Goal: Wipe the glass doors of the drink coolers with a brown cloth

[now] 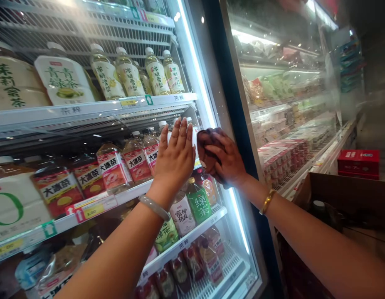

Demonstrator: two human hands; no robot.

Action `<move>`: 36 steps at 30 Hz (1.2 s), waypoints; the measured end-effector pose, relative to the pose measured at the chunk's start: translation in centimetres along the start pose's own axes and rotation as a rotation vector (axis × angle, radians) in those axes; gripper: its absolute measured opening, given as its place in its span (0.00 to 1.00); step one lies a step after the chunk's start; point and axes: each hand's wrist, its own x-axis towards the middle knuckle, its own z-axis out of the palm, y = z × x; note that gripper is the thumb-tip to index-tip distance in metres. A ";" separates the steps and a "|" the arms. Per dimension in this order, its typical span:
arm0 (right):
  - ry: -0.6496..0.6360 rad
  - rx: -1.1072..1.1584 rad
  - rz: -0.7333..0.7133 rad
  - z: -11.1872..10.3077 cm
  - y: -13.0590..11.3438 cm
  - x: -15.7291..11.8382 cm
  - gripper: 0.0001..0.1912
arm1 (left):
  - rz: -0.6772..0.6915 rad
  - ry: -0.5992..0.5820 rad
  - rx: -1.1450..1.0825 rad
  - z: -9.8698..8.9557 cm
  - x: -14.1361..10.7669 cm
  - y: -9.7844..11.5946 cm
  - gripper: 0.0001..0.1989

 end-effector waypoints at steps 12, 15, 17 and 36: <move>0.003 0.012 -0.013 1.3 -1.8 2.6 0.31 | 0.047 -0.010 0.024 -0.2 0.0 -0.1 0.33; -0.010 0.036 -0.035 0.3 -0.7 -0.8 0.28 | 0.063 -0.041 0.034 -0.2 -0.1 -0.2 0.33; 0.035 0.017 0.052 0.1 1.0 -1.1 0.26 | 0.056 -0.046 0.030 0.1 -0.1 -0.4 0.34; 0.177 -0.166 0.194 1.7 0.5 3.5 0.23 | -0.082 -0.026 -0.049 0.3 -0.4 1.2 0.33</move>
